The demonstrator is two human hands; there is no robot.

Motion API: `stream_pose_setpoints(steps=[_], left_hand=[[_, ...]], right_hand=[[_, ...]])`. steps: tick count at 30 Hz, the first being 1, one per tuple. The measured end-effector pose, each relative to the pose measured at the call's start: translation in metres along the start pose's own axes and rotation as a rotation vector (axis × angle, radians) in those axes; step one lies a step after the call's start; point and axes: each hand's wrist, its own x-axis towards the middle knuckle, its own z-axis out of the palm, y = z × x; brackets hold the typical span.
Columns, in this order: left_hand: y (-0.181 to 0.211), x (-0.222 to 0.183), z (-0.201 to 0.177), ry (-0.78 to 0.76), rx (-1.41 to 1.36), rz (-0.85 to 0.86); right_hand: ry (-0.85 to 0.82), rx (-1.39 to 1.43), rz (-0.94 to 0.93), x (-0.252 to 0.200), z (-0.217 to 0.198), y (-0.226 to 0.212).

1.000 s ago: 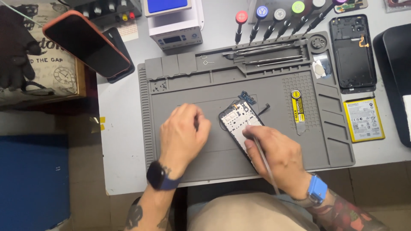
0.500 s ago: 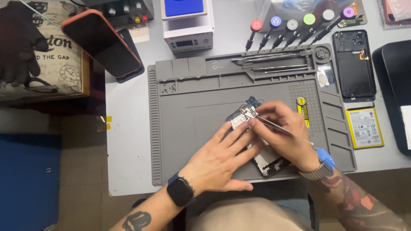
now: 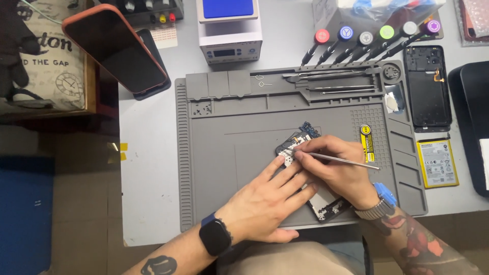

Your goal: Disassembling a smartphone using various repair tools like a spudger and precision tools on a repair mat.

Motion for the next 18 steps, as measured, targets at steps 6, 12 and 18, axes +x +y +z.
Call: stream_pose_setpoints(steps=[6,12,18], left_hand=[[-0.0009,0.0005,-0.0013,0.018,0.019,-0.003],[-0.0007,0.0007,-0.0022,0.026,0.02,-0.008],[-0.001,0.0012,-0.0014,0.015,0.024,-0.004]], right_hand=[[-0.025,-0.009,-0.004,0.001,0.0011,-0.0004],[-0.019,-0.043,0.018,0.0007,0.0011,-0.0007],[0.013,-0.069,0.031,-0.0011,0.0013,-0.0022]])
